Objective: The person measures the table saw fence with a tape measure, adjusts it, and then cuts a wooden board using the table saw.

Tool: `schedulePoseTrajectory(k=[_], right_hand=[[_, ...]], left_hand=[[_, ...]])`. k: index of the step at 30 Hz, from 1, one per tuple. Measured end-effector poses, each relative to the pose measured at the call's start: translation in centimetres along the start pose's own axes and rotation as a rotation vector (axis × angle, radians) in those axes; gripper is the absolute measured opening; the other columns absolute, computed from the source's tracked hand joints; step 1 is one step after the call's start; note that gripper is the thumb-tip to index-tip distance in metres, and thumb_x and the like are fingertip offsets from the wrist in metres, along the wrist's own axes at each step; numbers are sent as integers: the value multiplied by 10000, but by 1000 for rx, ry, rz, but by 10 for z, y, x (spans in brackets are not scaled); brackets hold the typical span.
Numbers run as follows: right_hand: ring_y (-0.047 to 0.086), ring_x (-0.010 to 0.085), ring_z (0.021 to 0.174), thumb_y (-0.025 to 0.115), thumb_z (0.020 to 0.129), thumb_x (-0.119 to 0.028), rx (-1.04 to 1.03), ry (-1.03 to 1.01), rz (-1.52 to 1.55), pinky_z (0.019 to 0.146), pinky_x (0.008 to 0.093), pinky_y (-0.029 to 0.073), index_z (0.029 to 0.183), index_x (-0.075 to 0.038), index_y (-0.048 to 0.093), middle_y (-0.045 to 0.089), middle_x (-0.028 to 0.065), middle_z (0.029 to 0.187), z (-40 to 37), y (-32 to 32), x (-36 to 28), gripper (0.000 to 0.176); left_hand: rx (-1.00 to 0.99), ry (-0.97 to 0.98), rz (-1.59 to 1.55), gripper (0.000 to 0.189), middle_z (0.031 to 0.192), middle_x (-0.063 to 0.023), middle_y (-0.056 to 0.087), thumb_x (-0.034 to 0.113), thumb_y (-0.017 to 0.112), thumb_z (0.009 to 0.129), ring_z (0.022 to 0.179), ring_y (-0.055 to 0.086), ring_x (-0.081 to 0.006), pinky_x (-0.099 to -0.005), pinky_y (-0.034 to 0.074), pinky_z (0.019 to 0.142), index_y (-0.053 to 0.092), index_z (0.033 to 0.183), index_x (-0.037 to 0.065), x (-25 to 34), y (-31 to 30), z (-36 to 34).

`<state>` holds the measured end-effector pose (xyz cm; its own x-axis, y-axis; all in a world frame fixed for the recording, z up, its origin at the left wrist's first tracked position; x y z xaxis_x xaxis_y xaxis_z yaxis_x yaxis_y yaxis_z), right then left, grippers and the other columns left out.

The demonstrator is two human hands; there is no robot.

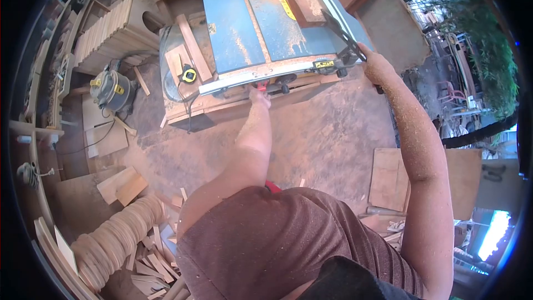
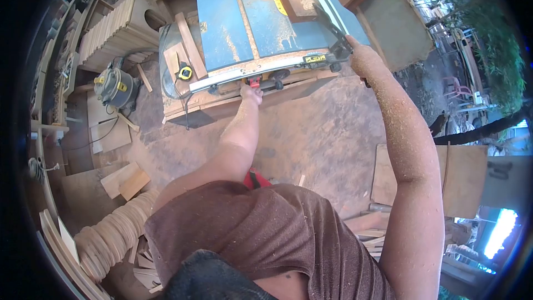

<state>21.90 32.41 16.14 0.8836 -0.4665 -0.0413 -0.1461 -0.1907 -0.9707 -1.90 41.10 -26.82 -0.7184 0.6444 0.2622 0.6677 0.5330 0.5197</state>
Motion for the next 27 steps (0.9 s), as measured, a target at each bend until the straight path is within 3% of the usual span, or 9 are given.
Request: schedulePoseTrajectory(k=[4,6,7,9,16,22,25,27], right_hand=[[653,301,594,443,912,-40,-15,8,10,523,403,539,1462,-238,334,647,249,914,3,-4,-6,594],[647,302,574,431,919,-46,-16,3,21,515,404,537,1460,-233,333,650,247,880,3,-6,-10,581],[647,302,574,431,919,-46,-13,4,23,515,404,537,1460,-233,333,650,247,880,6,-5,-10,581],[642,299,557,435,923,-48,36,-55,2,496,403,533,1457,-226,334,651,241,853,12,-4,-11,572],[637,282,547,447,931,-58,38,-52,-17,475,393,525,1464,-224,324,651,233,857,31,-3,-11,571],[639,274,548,450,931,-56,55,-57,-33,473,388,525,1467,-230,318,653,231,860,46,-1,-9,579],[643,281,552,457,922,-48,56,-75,-25,475,392,531,1465,-227,320,654,233,860,50,-3,-13,588],[648,288,558,462,915,-44,50,-73,-27,479,398,538,1463,-224,322,656,236,856,52,-3,-16,593]], left_hand=[[-36,-10,-71,683,874,-64,602,780,251,870,511,316,-133,-276,263,474,503,977,154,-1,5,9],[-28,-2,-103,672,912,-90,630,751,242,891,749,496,-175,-326,418,747,535,938,148,-3,1,21],[-30,-2,-101,672,912,-90,630,751,242,891,749,496,-175,-326,418,747,535,938,148,-1,3,20],[-28,-10,-169,459,784,71,565,635,322,943,627,463,-100,-289,215,544,527,914,225,-2,6,15],[14,-19,-182,418,808,76,550,602,340,943,661,485,-100,-302,234,554,532,922,231,-3,5,7],[77,-48,-210,403,925,55,564,565,336,946,725,477,-100,-290,258,580,519,972,207,-3,4,-1],[67,-103,-210,386,938,37,558,525,313,958,752,458,-120,-300,286,642,511,987,195,-10,0,15],[71,-113,-259,293,887,26,534,411,319,953,726,425,-136,-310,288,662,512,942,191,-9,2,9]])
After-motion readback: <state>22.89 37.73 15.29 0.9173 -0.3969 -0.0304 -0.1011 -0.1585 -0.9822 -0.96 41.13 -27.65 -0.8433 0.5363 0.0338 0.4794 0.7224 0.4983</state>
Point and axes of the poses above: each hand's wrist, its own z-axis towards the middle knuckle, its own y-axis out of the palm, x = y × z, the point moved 7 cm from there along z, towards the middle knuckle
